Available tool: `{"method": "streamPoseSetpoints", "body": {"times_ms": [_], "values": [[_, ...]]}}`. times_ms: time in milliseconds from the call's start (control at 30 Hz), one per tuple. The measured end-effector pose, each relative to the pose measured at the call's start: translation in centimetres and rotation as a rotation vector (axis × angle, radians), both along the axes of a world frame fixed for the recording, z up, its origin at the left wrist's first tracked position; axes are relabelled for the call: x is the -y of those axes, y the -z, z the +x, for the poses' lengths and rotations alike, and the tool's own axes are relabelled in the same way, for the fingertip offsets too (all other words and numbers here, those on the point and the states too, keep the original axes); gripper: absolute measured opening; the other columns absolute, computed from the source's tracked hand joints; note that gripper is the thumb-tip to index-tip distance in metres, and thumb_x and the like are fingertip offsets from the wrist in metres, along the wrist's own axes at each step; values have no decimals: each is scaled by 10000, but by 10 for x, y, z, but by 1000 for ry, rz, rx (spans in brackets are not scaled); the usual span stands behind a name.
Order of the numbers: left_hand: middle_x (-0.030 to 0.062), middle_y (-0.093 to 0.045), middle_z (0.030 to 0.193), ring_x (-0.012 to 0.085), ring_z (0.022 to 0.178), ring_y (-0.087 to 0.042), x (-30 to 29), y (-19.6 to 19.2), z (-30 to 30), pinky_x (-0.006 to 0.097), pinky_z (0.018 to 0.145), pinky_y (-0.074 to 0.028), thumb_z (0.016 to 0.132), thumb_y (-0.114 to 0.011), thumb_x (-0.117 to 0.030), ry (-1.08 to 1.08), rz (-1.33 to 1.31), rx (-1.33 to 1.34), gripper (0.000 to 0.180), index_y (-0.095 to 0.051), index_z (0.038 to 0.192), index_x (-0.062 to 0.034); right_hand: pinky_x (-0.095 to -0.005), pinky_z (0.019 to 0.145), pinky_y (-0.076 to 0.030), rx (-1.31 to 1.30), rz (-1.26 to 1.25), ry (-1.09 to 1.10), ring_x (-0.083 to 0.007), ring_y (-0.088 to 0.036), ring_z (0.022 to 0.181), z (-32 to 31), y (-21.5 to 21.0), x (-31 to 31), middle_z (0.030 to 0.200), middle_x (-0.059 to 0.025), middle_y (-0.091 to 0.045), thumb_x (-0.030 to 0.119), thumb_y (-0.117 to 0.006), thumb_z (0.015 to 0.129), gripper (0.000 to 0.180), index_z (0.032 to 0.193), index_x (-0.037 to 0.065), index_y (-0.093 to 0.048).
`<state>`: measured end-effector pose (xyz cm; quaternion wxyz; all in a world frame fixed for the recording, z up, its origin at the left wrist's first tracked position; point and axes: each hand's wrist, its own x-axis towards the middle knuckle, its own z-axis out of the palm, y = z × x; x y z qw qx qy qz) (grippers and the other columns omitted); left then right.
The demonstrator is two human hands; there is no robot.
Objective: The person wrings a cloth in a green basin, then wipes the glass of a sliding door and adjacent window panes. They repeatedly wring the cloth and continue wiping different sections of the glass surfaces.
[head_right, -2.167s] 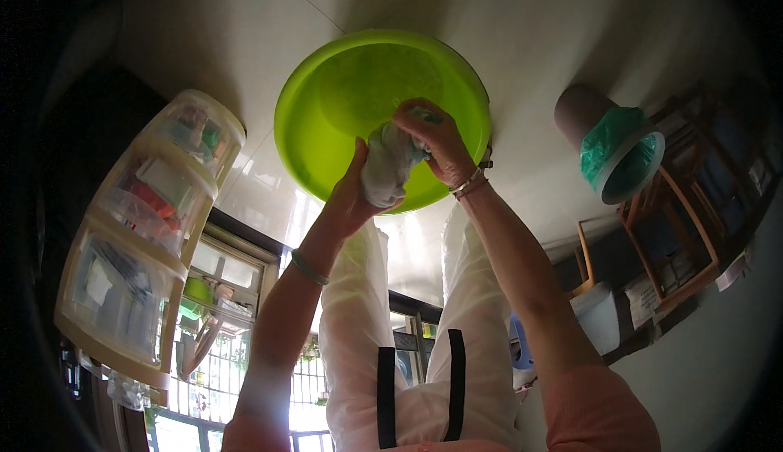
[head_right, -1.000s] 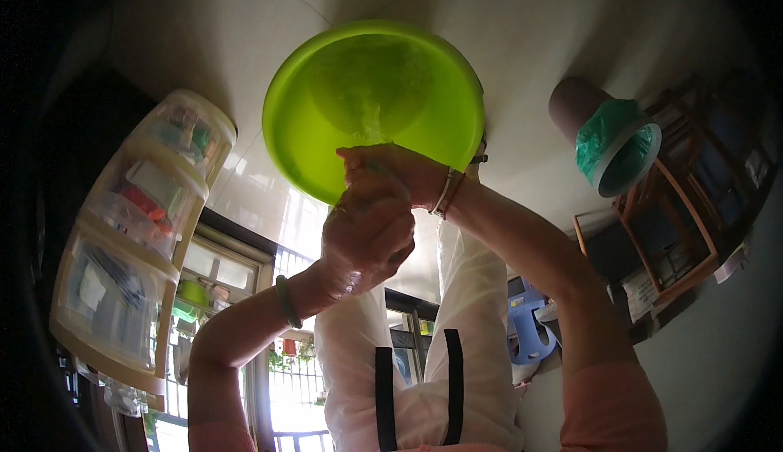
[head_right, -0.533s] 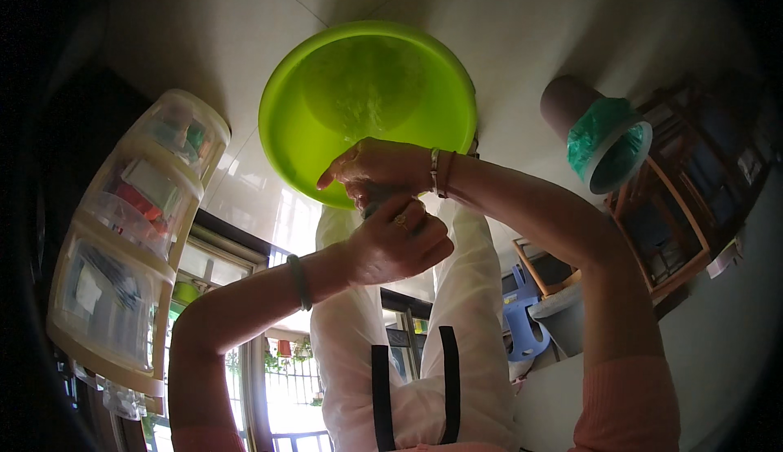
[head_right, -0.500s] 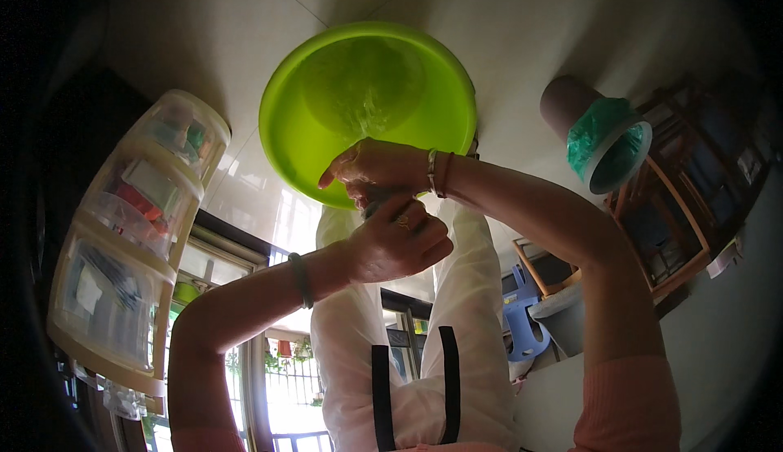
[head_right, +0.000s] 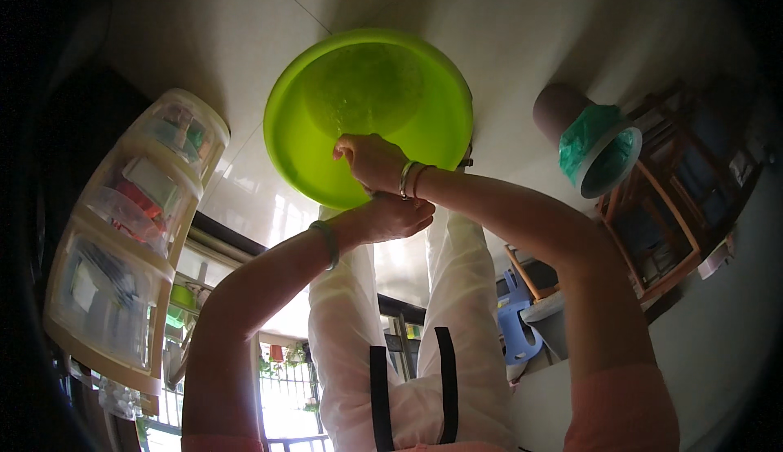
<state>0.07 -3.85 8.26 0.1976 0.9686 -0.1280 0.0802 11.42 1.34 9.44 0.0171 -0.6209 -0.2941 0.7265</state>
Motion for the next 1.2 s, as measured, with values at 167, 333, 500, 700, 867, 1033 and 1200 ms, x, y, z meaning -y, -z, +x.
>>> {"method": "streamPoseSetpoints", "body": {"times_ms": [167, 333, 500, 700, 867, 1033, 1200], "values": [[56, -646, 1086, 237, 1066, -612, 7, 12, 3, 401, 869, -533, 787, -636, -226, -98, 30, -5, 271, -680, 1013, -83, -409, 708, -534, 90, 52, -94, -266, -698, 748, -4, 5, -1, 870, -136, -714, 160, -471, 955, 269, 1123, 98, -672], [54, -659, 1000, 219, 949, -635, 11, 34, 7, 382, 795, -541, 830, -606, -96, -167, -190, -76, 145, -677, 951, -58, -421, 759, -540, 187, 163, -179, -286, -702, 842, -12, 25, 1, 969, -127, -721, 183, -477, 946, 273, 1133, 125, -667], [64, -652, 1033, 198, 968, -630, 30, 58, -4, 348, 836, -538, 855, -589, -86, -145, -112, -78, 200, -642, 1046, -54, -436, 785, -543, 248, 168, -159, -316, -699, 886, -21, 38, 8, 1012, -131, -718, 191, -472, 942, 273, 1136, 135, -657], [44, -615, 1164, 191, 1102, -586, 48, 84, -22, 355, 976, -491, 866, -596, -107, -235, -852, -333, 281, -605, 1146, -92, -466, 778, -547, 346, 130, -190, -336, -700, 911, -36, 47, 4, 1002, -159, -717, 187, -452, 936, 288, 1154, 129, -631], [43, -601, 1105, 244, 1055, -582, -25, 26, 6, 366, 938, -471, 956, -587, -196, 9, -243, -169, 163, -620, 1093, -115, -427, 717, -565, 169, 15, -37, -299, -710, 846, 0, 115, 36, 957, -167, -719, 208, -547, 935, 270, 1154, 64, -613], [58, -628, 1046, 255, 948, -619, -52, -31, -20, 408, 800, -522, 911, -630, -137, -740, -1013, -79, 186, -635, 1093, -99, -372, 688, -570, -212, -417, 1047, -234, -700, 815, 49, 56, 44, 917, -149, -712, 175, -575, 972, 303, 1213, -9, -580], [57, -626, 1211, 208, 1033, -628, -51, -70, -38, 393, 870, -521, 1012, -487, -490, -1467, -2283, -800, 503, -567, 1287, -77, -314, 852, -533, -121, 170, 1425, -191, -662, 964, 34, -14, 61, 1041, -119, -686, 173, -578, 982, 346, 1279, -3, -563]]}}
